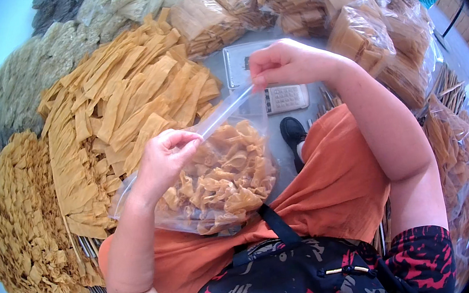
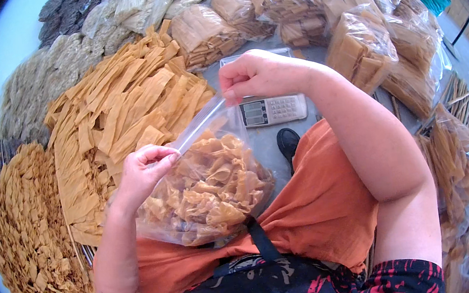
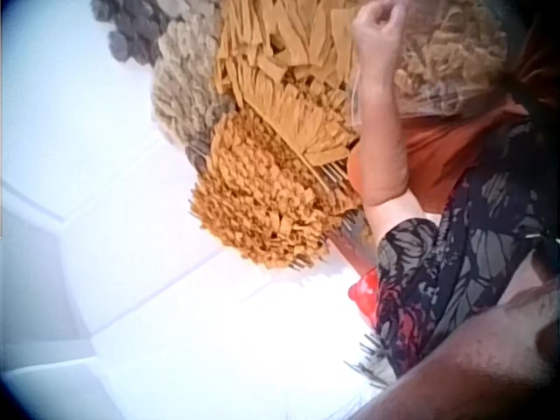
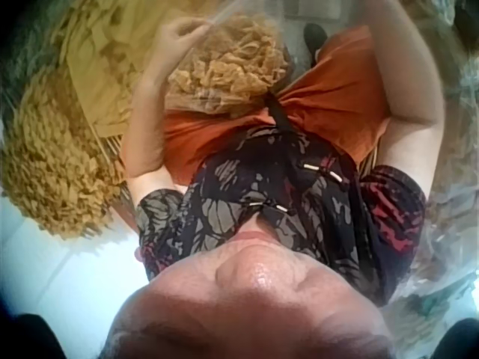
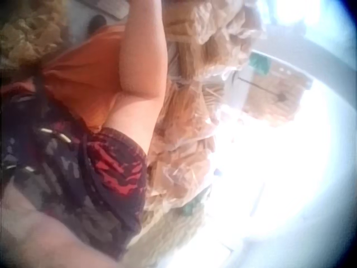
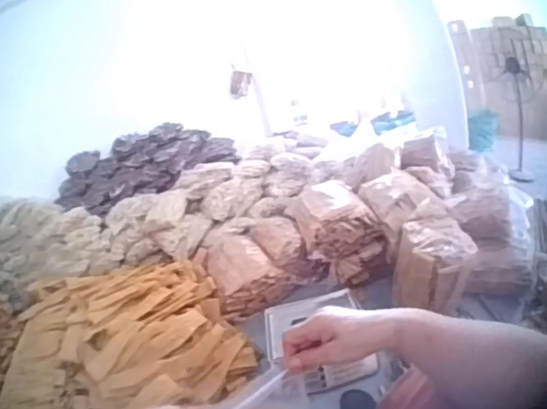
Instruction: The person sorts through dried bean curd sticks, places them into plastic bags, and weighs the bags on a digital scale.
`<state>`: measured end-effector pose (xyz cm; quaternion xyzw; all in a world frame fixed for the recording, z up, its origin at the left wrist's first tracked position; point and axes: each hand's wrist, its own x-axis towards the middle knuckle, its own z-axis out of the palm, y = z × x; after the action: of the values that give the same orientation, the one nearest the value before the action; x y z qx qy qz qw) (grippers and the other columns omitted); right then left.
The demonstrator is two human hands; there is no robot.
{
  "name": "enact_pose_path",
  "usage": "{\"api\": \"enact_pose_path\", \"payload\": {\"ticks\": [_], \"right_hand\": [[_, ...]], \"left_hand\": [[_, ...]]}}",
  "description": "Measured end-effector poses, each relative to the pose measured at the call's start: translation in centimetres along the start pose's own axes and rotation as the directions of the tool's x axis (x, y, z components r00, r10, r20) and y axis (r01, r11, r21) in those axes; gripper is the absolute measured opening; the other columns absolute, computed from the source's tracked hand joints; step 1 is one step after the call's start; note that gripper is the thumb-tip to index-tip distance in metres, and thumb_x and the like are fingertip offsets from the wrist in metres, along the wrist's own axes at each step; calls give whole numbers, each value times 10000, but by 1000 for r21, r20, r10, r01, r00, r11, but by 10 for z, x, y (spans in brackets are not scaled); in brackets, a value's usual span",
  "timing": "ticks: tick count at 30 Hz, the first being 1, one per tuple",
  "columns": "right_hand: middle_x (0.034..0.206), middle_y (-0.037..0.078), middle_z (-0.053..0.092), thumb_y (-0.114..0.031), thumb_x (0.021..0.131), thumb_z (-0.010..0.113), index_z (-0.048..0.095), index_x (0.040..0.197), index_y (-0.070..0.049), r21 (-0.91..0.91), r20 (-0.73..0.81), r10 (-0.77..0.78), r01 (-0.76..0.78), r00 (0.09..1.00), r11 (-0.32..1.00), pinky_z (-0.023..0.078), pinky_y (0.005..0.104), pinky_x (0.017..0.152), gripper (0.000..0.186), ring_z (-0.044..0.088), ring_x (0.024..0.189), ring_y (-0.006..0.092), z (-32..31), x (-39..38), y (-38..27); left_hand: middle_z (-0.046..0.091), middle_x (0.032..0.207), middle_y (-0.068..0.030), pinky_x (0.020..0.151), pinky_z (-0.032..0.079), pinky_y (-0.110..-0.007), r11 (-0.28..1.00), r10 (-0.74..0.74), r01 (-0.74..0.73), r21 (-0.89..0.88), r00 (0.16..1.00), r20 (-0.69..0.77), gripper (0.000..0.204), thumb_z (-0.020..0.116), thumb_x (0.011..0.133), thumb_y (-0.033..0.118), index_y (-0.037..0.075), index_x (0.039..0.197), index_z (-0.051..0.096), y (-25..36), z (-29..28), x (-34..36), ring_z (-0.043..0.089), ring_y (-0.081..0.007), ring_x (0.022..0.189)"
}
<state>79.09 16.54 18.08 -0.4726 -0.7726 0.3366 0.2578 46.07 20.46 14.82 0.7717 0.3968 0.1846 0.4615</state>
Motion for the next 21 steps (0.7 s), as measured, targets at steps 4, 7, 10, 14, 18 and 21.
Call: {"api": "enact_pose_path", "payload": {"ticks": [4, 7, 10, 14, 18, 21], "right_hand": [[880, 38, 695, -186, 891, 643, 639, 938, -38, 109, 28, 47, -50, 998, 993, 498, 301, 784, 155, 636, 835, 124, 5, 3, -2], [959, 67, 685, -221, 913, 646, 653, 1062, -61, -232, -217, -185, 133, 958, 963, 465, 355, 965, 219, 638, 949, 161, 30, 14, -26], [990, 109, 669, -274, 892, 638, 651, 1075, -80, -563, -34, -366, 285, 930, 776, 324, 470, 1091, 268, 623, 1012, 246, 60, 29, -37], [916, 74, 645, -208, 846, 637, 638, 953, -86, -592, 91, -352, 335, 931, 733, 410, 406, 949, 163, 620, 949, 247, 84, 41, -35], [861, 63, 600, -154, 774, 650, 607, 861, -76, -561, 68, -475, 428, 877, 709, 429, 377, 864, 125, 603, 880, 247, 95, 43, -27], [862, 60, 591, -149, 724, 660, 607, 856, -74, -548, 54, -481, 429, 875, 718, 421, 383, 876, 160, 598, 872, 248, 95, 42, -31]], "left_hand": [[675, 898, -48, 749, 495, -243, 979, 127, -124, 160, 992, -9, 164, 706, 874, 122, -6, 976, 725, 0, 3, -5, 624, -104, 827], [685, 908, -105, 781, 500, -336, 948, 225, -198, 250, 971, -86, 180, 682, 812, 136, 27, 949, 726, -1, 8, -8, 636, -247, 865], [686, 925, -111, 783, 498, -364, 917, 291, -242, 317, 950, -115, 168, 672, 819, 147, 31, 932, 717, -2, 15, -6, 629, -287, 882], [677, 924, -115, 786, 492, -376, 876, 371, -311, 369, 923, -105, 160, 666, 838, 158, 39, 939, 701, 1, 19, -7, 620, -302, 879], [658, 918, -117, 797, 487, -386, 907, 318, -263, 330, 940, -124, 152, 659, 851, 155, 41, 949, 679, -8, 22, -6, 615, -309, 881], [642, 906, -122, 781, 484, -396, 893, 358, -291, 344, 921, -151, 140, 655, 867, 157, 35, 935, 660, -7, 23, -7, 610, -317, 873]]}}
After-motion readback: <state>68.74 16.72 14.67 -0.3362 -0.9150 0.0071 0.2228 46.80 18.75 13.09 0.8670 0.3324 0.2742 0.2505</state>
